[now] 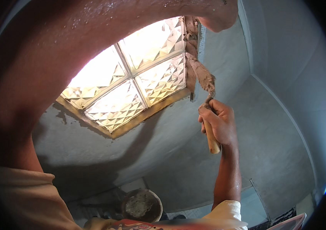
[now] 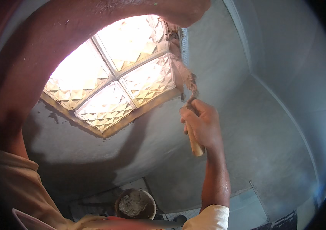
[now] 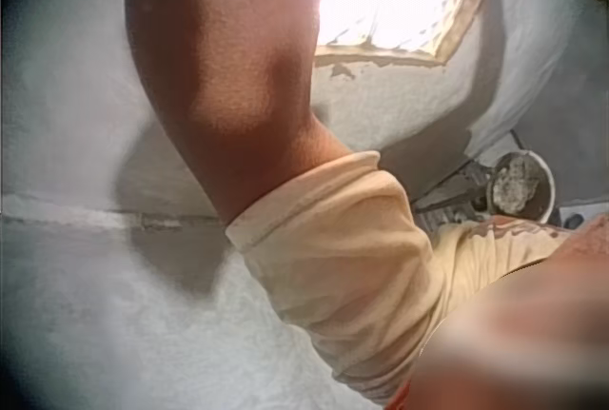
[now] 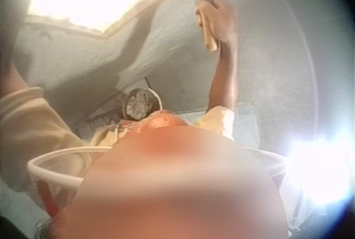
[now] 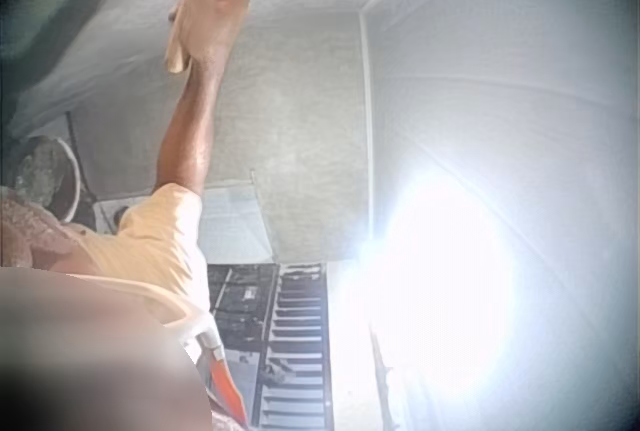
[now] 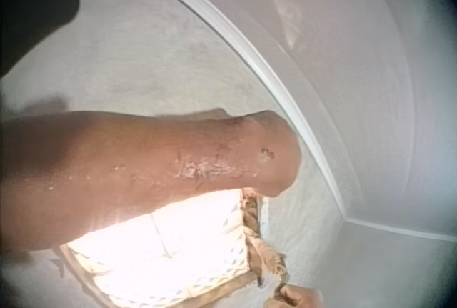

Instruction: The person applies plaster to the ceiling around a square skylight using a trowel. They repeatedly scoop plaster from a bucket and smooth it along the skylight frame, working on different sides throughout the clip.

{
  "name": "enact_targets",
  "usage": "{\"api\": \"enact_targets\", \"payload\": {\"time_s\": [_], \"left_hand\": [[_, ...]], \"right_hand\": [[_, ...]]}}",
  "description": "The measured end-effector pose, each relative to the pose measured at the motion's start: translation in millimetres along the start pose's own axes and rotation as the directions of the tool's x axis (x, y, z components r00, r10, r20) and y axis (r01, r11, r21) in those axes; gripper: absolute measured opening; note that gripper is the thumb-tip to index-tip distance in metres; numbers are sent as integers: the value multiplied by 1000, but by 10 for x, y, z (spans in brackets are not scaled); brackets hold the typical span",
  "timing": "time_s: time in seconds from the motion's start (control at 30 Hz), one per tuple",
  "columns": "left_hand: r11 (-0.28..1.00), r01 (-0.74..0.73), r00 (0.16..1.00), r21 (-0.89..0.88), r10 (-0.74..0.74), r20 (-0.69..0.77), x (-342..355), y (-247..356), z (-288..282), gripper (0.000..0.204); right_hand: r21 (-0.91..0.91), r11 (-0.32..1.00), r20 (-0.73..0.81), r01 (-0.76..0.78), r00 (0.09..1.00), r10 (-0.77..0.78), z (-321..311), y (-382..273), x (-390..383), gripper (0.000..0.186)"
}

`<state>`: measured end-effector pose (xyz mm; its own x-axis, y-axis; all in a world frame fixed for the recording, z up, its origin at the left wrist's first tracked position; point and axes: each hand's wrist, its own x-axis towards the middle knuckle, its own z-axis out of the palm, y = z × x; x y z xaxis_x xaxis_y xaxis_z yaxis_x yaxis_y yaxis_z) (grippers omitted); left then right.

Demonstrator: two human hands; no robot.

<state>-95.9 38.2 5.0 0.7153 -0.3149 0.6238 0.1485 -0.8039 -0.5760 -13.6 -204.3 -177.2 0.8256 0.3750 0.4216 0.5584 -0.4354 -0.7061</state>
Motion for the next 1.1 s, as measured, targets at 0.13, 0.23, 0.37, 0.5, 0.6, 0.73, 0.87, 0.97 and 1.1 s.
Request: {"api": "enact_targets", "payload": {"time_s": [0.13,0.23,0.37,0.5,0.6,0.73,0.87,0.97,1.1], "left_hand": [[1000,11,1000,-29,-12,-5,40,-11,24,25],[1000,10,1000,-10,-9,7,66,-35,20,26],[1000,5,1000,-12,-5,-18,94,-43,36,29],[999,-47,999,27,47,-10,115,-68,37,32],[996,-86,996,2,86,0,126,-119,5,33],[992,-124,992,-11,124,26,102,-93,-7,33],[996,-93,995,0,93,-21,111,-64,37,33],[986,-164,983,7,163,79,36,-159,-82,35],[999,-49,997,-24,50,50,-46,-69,-92,36]], "right_hand": [[-217,970,-14,110,993,-116,-23,-226,127,24],[-246,962,-48,118,990,-133,11,-472,147,26],[-236,960,-97,150,979,-177,150,-584,123,27],[-249,949,-181,194,953,-243,338,-543,30,29],[-298,926,-142,233,948,-284,347,-341,-80,30],[-408,900,-78,152,977,-200,310,-177,-29,29],[-411,895,-96,175,967,-234,283,-218,75,29],[-394,901,-105,181,965,-239,319,-369,94,31],[-360,910,-116,206,958,-263,355,-496,171,29]]}}
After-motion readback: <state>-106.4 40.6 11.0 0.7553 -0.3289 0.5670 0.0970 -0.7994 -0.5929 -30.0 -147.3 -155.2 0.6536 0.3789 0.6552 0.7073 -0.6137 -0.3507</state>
